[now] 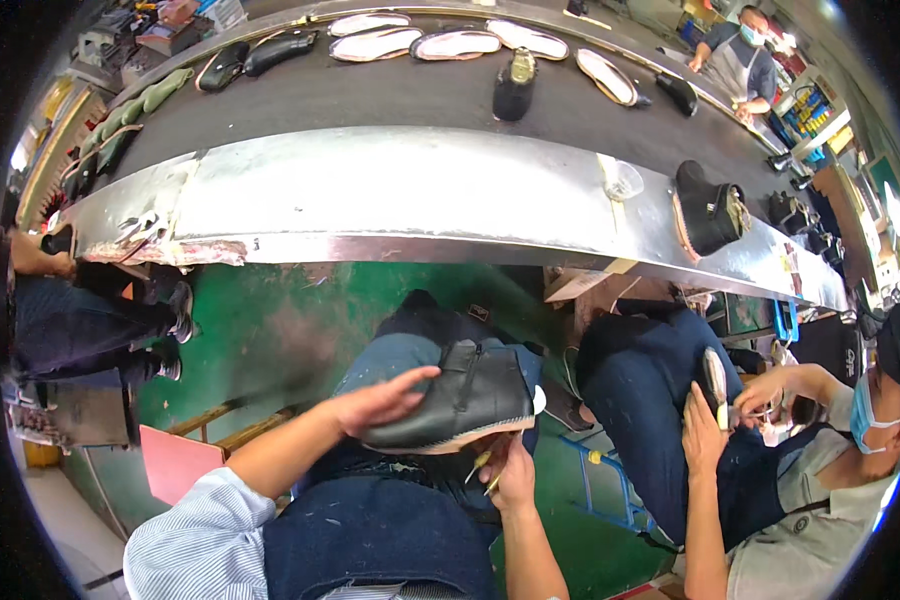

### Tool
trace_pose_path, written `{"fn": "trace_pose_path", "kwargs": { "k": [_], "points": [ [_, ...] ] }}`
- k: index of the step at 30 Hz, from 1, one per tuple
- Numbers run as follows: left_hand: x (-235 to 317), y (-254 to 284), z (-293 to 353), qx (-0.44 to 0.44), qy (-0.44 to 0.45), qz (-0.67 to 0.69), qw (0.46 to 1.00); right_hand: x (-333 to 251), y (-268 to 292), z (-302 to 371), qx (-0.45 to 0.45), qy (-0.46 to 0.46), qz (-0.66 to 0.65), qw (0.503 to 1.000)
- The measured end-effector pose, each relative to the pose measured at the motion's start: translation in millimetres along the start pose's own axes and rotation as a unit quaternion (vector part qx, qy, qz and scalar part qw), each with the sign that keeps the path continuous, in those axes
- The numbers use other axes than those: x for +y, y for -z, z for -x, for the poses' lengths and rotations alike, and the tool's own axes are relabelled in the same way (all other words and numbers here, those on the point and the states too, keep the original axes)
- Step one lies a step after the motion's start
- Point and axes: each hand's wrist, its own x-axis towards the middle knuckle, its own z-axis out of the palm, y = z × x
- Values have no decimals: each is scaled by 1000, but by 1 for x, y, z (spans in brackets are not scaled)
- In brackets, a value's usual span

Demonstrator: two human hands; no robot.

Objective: Assembling and lasting shoe components on a mold using a hammer and pliers.

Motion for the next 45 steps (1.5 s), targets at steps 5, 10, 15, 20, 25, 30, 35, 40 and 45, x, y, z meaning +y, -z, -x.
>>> {"fn": "trace_pose_path", "kwargs": {
  "k": [5,10,15,20,25,30,35,40,45],
  "points": [
    [-45,-8,-30,172,-82,-445,875,4,-16,-22,53,11,49,997],
    [-63,-11,-37,292,-63,-523,798,-9,-28,-4,33,24,238,970],
    [-76,9,-31,227,-87,-458,855,-7,-18,37,-22,67,346,936],
    [-73,4,-34,208,-67,-423,879,-3,-6,48,1,-56,399,915],
    [7,-8,-10,168,-13,-486,858,-38,-1,73,42,39,282,958],
    [23,-9,16,122,-147,-694,695,-65,-4,91,41,60,342,937],
    [-4,12,-13,121,-189,-689,689,-82,-24,89,-28,-43,472,880],
    [-21,18,-8,152,-223,-706,655,-97,-45,87,-123,-74,463,875],
    [-28,13,-4,156,-224,-724,633,-108,-59,69,-190,-148,499,833]
  ]
}}
